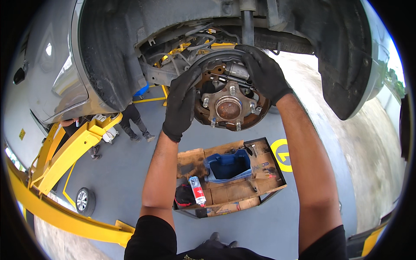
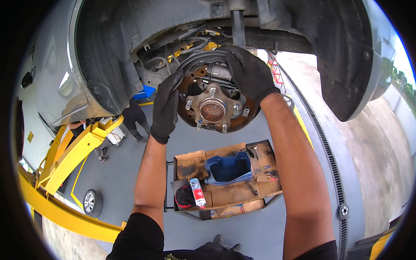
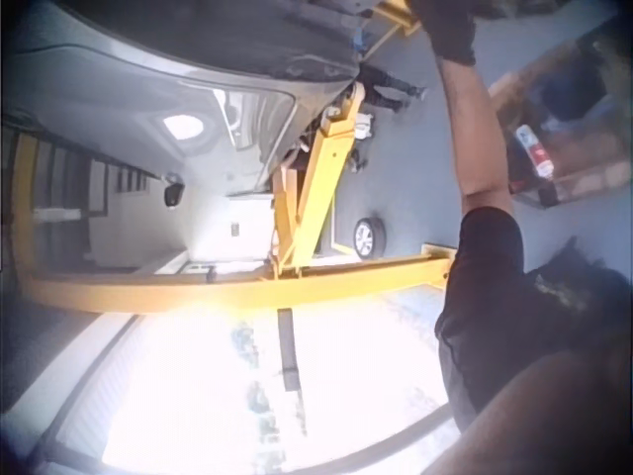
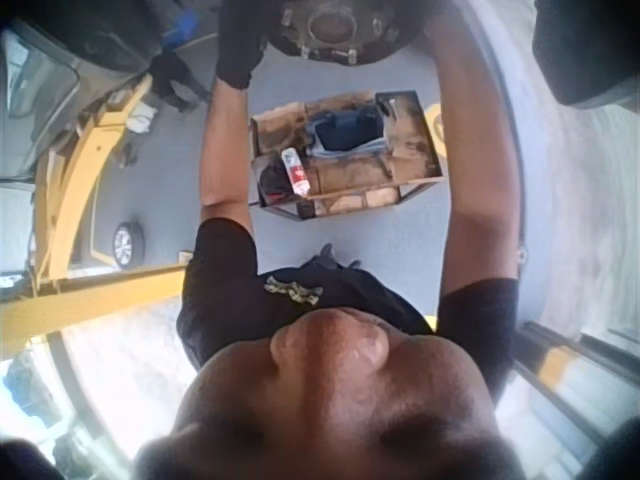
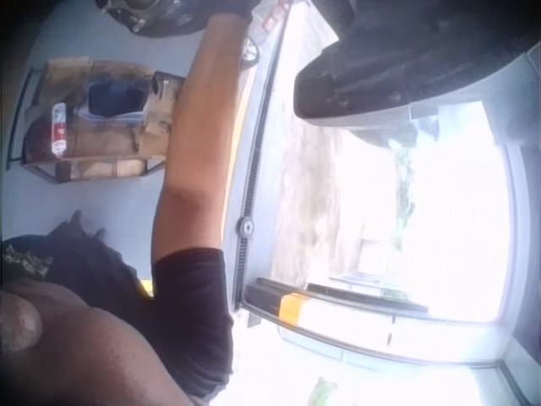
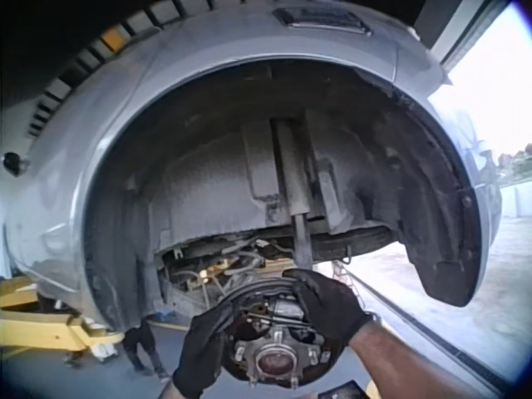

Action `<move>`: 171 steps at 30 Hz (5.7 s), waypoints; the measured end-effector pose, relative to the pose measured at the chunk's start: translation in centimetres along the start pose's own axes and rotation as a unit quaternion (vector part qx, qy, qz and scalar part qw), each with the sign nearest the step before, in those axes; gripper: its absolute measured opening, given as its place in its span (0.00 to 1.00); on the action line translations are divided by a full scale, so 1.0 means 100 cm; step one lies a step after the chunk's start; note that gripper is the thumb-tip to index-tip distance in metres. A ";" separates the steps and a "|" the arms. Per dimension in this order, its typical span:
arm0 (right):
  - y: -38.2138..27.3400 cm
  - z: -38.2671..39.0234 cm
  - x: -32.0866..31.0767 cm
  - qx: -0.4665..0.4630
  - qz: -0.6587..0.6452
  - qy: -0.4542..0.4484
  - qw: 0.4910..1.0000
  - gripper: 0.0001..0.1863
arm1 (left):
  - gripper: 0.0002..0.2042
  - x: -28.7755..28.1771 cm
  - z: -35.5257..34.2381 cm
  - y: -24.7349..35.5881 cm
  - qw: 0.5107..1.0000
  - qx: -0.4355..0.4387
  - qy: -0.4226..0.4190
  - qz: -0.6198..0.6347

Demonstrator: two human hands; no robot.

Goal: The person removes and reinstalls a brake drum on a vehicle's wheel hub, using a screwdriver to adjust internal components. The person repeatedly handles the brake drum and uses a screwdriver to manipulate the brake assembly.

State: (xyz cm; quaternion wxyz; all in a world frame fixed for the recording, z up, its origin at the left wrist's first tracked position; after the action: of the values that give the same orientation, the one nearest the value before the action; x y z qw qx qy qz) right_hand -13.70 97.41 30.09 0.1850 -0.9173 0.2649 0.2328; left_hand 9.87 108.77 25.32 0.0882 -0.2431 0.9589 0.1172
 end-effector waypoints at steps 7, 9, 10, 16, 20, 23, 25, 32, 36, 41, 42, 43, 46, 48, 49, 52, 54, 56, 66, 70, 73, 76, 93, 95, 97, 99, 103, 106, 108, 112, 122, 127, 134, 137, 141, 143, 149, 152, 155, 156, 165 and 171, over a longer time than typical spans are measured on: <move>-0.017 -0.004 -0.004 0.103 -0.025 -0.066 0.992 0.21 | 0.20 0.005 -0.031 0.008 0.994 0.054 -0.068 -0.070; -0.016 -0.001 -0.003 0.079 0.024 0.002 0.997 0.20 | 0.20 0.003 -0.017 0.006 0.997 0.048 -0.031 -0.051; -0.019 0.001 -0.006 0.094 0.019 0.022 0.995 0.20 | 0.19 0.002 -0.001 0.000 0.999 0.036 0.000 -0.040; -0.032 0.004 -0.010 0.127 -0.001 0.065 0.990 0.21 | 0.21 0.002 -0.020 -0.001 0.992 0.095 -0.023 -0.076; -0.027 0.004 -0.009 0.135 -0.015 0.070 0.988 0.22 | 0.21 0.003 -0.013 -0.004 0.995 0.082 -0.002 -0.051; -0.024 0.009 -0.011 0.142 -0.023 0.071 0.987 0.22 | 0.20 0.003 0.014 -0.007 0.998 0.039 0.042 -0.038; -0.029 0.008 -0.011 0.150 -0.023 0.061 0.987 0.22 | 0.19 0.003 -0.001 0.000 0.997 0.044 0.021 -0.057; -0.030 0.007 -0.010 0.156 -0.053 0.055 0.985 0.22 | 0.19 0.002 -0.005 -0.001 0.998 0.041 0.005 -0.052; -0.030 0.008 -0.016 0.164 -0.051 0.058 0.983 0.22 | 0.17 0.003 0.005 -0.005 0.997 0.031 0.052 -0.046; -0.032 0.008 -0.013 0.168 -0.050 0.041 0.984 0.21 | 0.18 0.007 -0.038 0.011 0.991 0.040 -0.091 -0.085; -0.032 0.008 -0.013 0.170 -0.055 0.043 0.983 0.21 | 0.18 0.005 -0.032 0.009 0.993 0.041 -0.072 -0.080; -0.031 0.008 -0.014 0.168 -0.055 0.045 0.983 0.22 | 0.18 0.005 -0.019 0.003 0.998 0.025 -0.024 -0.056; -0.026 0.010 -0.013 0.169 -0.058 0.042 0.983 0.22 | 0.16 0.004 0.002 0.000 0.997 -0.026 0.068 -0.037; -0.025 0.009 -0.015 0.158 -0.050 0.051 0.985 0.22 | 0.17 0.009 -0.030 0.006 0.997 0.021 -0.029 -0.073; -0.027 0.009 -0.015 0.161 -0.051 0.043 0.985 0.23 | 0.17 0.010 -0.040 0.011 0.992 0.040 -0.077 -0.089; -0.029 0.007 -0.016 0.166 -0.050 0.036 0.984 0.23 | 0.17 0.012 -0.042 0.017 0.992 0.052 -0.072 -0.090; -0.026 0.010 -0.018 0.161 -0.041 0.050 0.985 0.24 | 0.17 0.006 -0.013 0.002 1.000 0.008 0.009 -0.017; -0.025 0.008 -0.020 0.161 -0.049 0.050 0.984 0.24 | 0.17 0.003 -0.003 -0.002 0.999 -0.003 0.038 -0.026; -0.022 0.008 -0.014 0.160 -0.055 0.069 0.983 0.25 | 0.18 0.004 -0.011 -0.007 0.999 -0.033 0.012 -0.026; -0.023 0.010 -0.011 0.156 -0.058 0.082 0.983 0.26 | 0.18 0.008 -0.037 0.003 0.995 0.014 -0.065 -0.068; -0.024 0.011 -0.013 0.154 -0.046 0.084 0.983 0.26 | 0.17 0.007 -0.017 -0.003 0.999 -0.031 -0.006 -0.015; -0.021 0.008 -0.015 0.138 -0.015 0.084 0.987 0.24 | 0.17 0.007 -0.013 0.000 0.999 -0.032 0.004 -0.014; -0.008 0.012 -0.003 0.139 -0.005 0.096 0.986 0.24 | 0.19 0.005 0.002 -0.018 1.000 0.012 0.007 0.013; -0.004 0.012 -0.004 0.110 0.027 0.104 0.988 0.23 | 0.20 0.004 0.017 -0.017 1.000 -0.017 0.022 -0.008; -0.012 0.013 -0.004 0.067 0.097 0.103 0.988 0.21 | 0.22 0.005 -0.010 -0.001 0.995 0.049 -0.055 -0.065; -0.024 0.005 -0.010 0.118 -0.010 0.124 0.985 0.21 | 0.26 -0.002 -0.016 -0.005 0.989 0.093 -0.086 -0.070; -0.018 0.004 -0.007 0.087 -0.030 0.142 0.986 0.23 | 0.32 0.002 0.012 -0.026 0.991 0.117 -0.030 0.056; -0.016 0.008 -0.013 0.110 -0.013 0.138 0.984 0.23 | 0.33 -0.005 0.049 -0.040 0.994 0.040 0.053 0.082; -0.016 0.006 -0.007 0.060 0.008 0.125 0.990 0.23 | 0.33 -0.021 0.054 -0.055 0.998 0.034 0.045 0.007; -0.005 0.004 -0.001 -0.053 0.113 0.176 0.976 0.22 | 0.32 -0.014 0.064 -0.061 0.940 -0.108 0.125 0.299; -0.018 0.007 -0.015 0.091 -0.060 0.126 0.986 0.23 | 0.35 -0.004 0.016 -0.041 0.998 0.052 -0.017 0.032; -0.011 0.005 0.000 0.073 -0.032 0.148 0.986 0.21 | 0.39 0.007 0.034 -0.028 0.991 -0.007 0.015 0.136; -0.020 0.006 -0.009 0.143 -0.090 0.098 0.981 0.21 | 0.43 0.009 -0.019 -0.008 0.993 0.081 -0.066 0.063; -0.013 0.008 -0.009 0.129 -0.089 0.123 0.980 0.21 | 0.44 0.016 -0.021 -0.013 0.993 0.069 -0.066 0.070; -0.021 0.006 -0.010 0.116 -0.054 0.127 0.984 0.20 | 0.46 0.007 -0.020 -0.016 0.994 0.030 -0.076 0.074; -0.019 0.005 -0.005 0.062 0.017 0.148 0.987 0.18 | 0.47 0.008 -0.021 -0.010 0.993 0.005 -0.066 0.096; -0.001 0.012 0.002 0.014 0.008 0.157 0.987 0.19 | 0.43 0.009 0.008 -0.019 0.989 -0.001 0.031 0.148; -0.005 0.009 -0.001 0.061 -0.033 0.149 0.986 0.20 | 0.38 0.002 -0.014 -0.012 0.996 0.059 -0.044 0.053; 0.001 0.011 0.002 0.084 -0.059 0.140 0.985 0.22 | 0.37 0.003 -0.002 -0.006 0.997 0.063 -0.011 0.042; 0.000 0.011 0.001 0.071 -0.043 0.152 0.985 0.22 | 0.37 0.002 0.011 -0.003 0.997 0.055 0.022 0.046; 0.001 0.012 0.002 0.055 -0.036 0.161 0.985 0.23 | 0.32 0.001 -0.022 -0.007 0.996 0.080 -0.037 0.002; -0.003 0.012 0.000 0.090 -0.052 0.153 0.983 0.22 | 0.29 0.004 0.015 -0.008 0.997 0.036 0.055 0.032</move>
State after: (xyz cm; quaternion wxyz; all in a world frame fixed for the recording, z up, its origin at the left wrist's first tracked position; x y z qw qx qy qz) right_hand -13.92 98.24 29.18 0.2360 -0.9341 0.2620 0.0552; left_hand 10.10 108.33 23.64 0.0401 -0.2152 0.9731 0.0716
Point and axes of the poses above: each hand's wrist, its own z-axis away from the middle knuckle, its own x-axis out of the palm, y = z × x, the point moved 5 cm from there along -z, towards the middle knuckle, and after that the axes turned 7 degrees about z, right-handed, at the moved point
